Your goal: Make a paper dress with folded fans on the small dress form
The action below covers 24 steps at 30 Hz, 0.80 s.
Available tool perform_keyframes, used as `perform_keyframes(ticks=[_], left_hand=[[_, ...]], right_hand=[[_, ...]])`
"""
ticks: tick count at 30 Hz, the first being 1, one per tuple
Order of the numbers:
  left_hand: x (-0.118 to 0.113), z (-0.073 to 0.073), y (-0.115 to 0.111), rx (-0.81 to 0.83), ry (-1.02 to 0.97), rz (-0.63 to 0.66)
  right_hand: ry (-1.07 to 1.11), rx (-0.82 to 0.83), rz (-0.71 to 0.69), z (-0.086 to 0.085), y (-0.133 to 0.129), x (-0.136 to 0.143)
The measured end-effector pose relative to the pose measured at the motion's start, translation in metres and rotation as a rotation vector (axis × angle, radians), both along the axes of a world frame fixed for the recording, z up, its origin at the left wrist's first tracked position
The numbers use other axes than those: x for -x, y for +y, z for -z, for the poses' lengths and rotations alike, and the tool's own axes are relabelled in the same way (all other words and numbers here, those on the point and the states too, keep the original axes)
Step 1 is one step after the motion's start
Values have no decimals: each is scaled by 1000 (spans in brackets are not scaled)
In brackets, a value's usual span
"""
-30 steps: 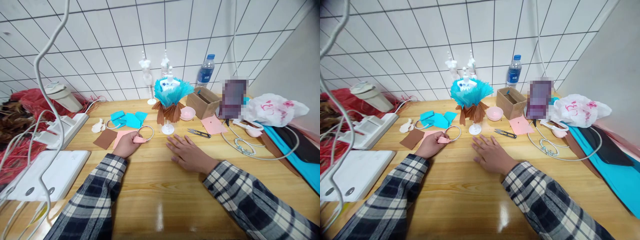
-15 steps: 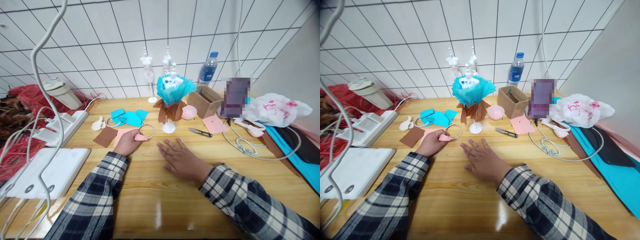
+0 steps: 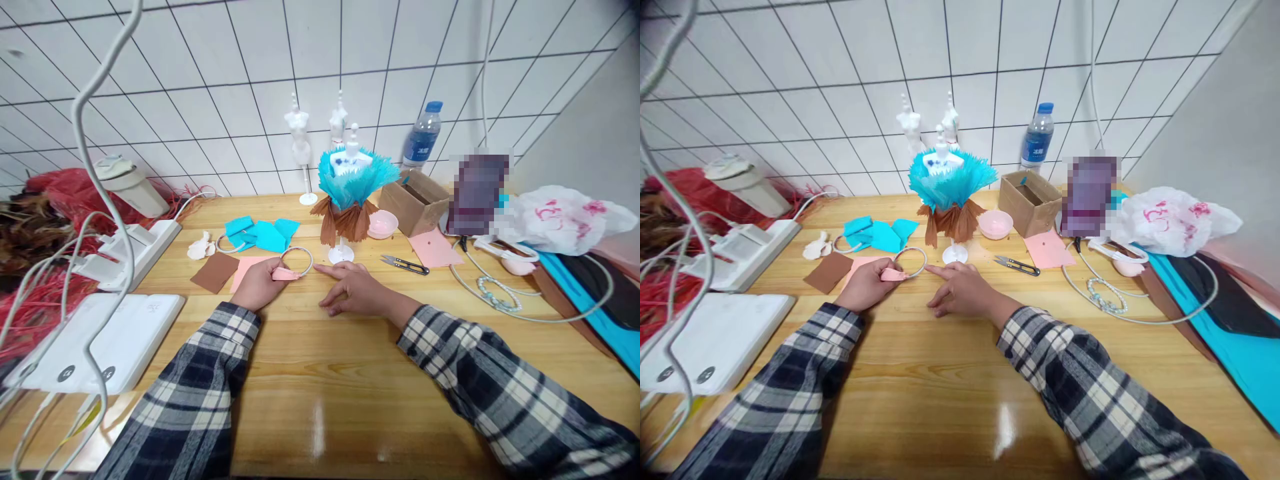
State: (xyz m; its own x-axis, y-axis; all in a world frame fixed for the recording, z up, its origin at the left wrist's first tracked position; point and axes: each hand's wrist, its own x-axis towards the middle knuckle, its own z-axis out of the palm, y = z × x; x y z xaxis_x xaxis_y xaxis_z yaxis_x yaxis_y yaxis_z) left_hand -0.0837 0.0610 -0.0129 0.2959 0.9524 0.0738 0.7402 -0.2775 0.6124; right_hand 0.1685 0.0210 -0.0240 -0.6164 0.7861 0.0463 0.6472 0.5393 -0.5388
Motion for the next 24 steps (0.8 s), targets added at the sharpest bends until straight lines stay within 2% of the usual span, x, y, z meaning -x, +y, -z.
perform_keyframes(ticks=[8, 14, 17, 19, 22, 24], left_hand=[[1, 3, 2, -10, -18, -4], [7, 10, -1, 8, -108, 53], [9, 12, -2, -8, -136, 80], [9, 11, -1, -15, -120, 79], [6, 9, 1, -16, -89, 68], [4, 9, 3, -16, -76, 65]], right_hand=[[36, -19, 86, -2, -12, 9], [-16, -233, 44, 2, -38, 15], [-8, -316, 35, 4, -49, 7], [68, -321, 109, -3, -53, -9], [220, -333, 309, -29, -51, -48], [250, -414, 562, -52, -43, -79]])
